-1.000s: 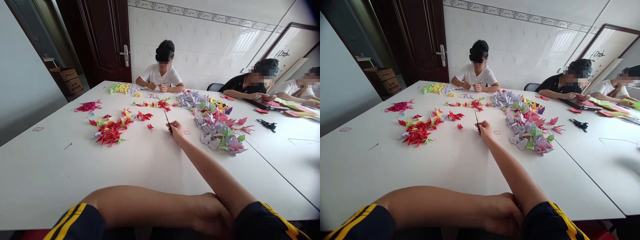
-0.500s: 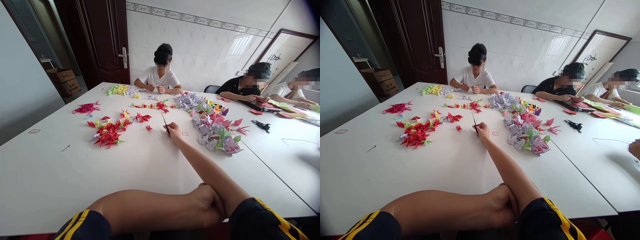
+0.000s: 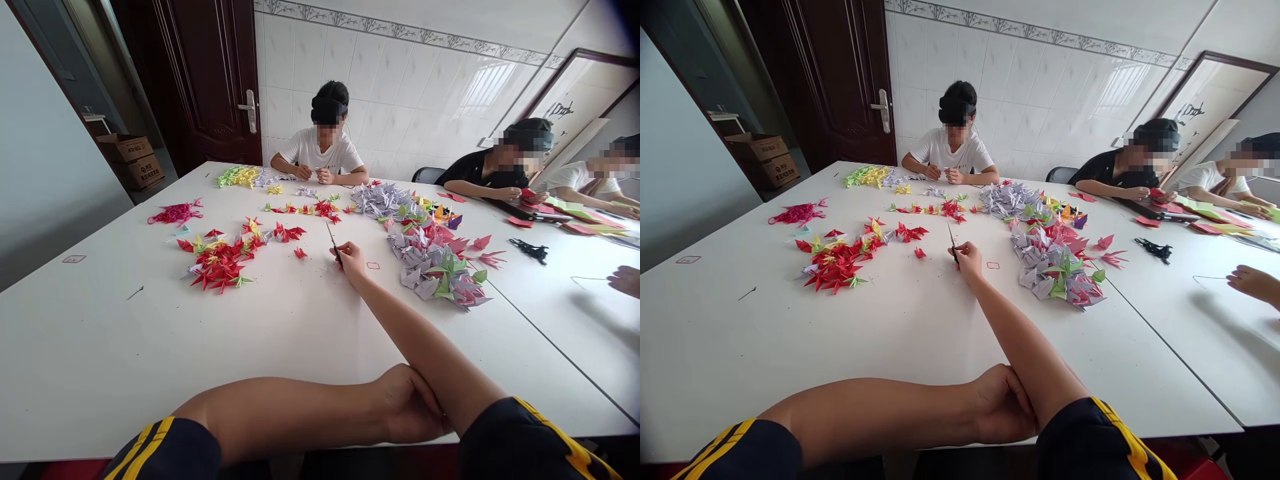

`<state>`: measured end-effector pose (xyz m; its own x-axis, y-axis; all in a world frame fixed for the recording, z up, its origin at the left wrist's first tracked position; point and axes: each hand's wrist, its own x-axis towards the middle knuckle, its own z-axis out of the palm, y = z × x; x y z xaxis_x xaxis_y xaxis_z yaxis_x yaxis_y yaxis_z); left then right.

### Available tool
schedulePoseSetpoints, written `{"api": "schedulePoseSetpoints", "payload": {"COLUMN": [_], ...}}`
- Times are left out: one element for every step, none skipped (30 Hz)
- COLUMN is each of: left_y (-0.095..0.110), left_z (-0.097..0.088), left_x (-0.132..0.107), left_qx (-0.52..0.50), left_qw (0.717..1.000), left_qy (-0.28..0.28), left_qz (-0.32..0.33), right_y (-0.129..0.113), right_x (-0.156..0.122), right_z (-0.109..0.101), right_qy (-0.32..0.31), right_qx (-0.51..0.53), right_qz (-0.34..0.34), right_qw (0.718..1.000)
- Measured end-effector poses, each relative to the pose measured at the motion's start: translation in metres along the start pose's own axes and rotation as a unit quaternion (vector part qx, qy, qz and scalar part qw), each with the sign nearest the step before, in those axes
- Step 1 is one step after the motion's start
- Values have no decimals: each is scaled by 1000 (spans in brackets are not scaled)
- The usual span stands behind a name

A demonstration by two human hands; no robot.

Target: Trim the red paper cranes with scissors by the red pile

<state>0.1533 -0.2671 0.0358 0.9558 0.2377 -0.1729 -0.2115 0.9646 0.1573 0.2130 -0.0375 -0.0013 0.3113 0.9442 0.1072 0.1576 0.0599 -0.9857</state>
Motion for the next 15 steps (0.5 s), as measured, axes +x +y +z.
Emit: {"api": "schedulePoseSetpoints", "payload": {"left_y": [-1,-2,-2,-1,1,3,5,7,9,12,14,17,19,21,21], "left_z": [-3,-5,-8,-11,-13,-16,-18,-21,-24,-28,-31,-35,-38,-41,-43], "left_x": [1,3,4,6,8,9,11,11,12,12,12,12,12,13,13], "left_qx": [4,9,14,20,31,39,46,53,63,80,99,116,138,161,180], "left_qw": [1000,999,999,999,999,999,999,998,998,997,995,993,989,984,979], "left_qy": [-13,-24,-32,-34,-28,-15,-3,9,15,12,12,17,15,18,25], "left_qz": [-16,-26,-28,-22,-9,7,12,13,4,-17,-30,-34,-57,-75,-87], "right_y": [0,0,0,-1,-1,-1,-2,-2,-2,-2,-2,-2,-2,-2,-1], "right_x": [0,0,0,0,0,0,0,1,1,1,2,2,2,2,2], "right_z": [0,0,0,0,0,0,1,1,2,2,2,2,2,2,2], "right_qy": [0,0,-1,-2,-2,0,3,6,10,15,17,18,18,18,18], "right_qx": [0,0,1,1,0,-2,-5,-9,-13,-16,-17,-19,-21,-24,-26], "right_qz": [0,1,4,6,9,11,12,14,15,16,17,16,13,10,7], "right_qw": [1000,1000,1000,1000,1000,1000,1000,1000,1000,1000,1000,1000,1000,1000,999]}}
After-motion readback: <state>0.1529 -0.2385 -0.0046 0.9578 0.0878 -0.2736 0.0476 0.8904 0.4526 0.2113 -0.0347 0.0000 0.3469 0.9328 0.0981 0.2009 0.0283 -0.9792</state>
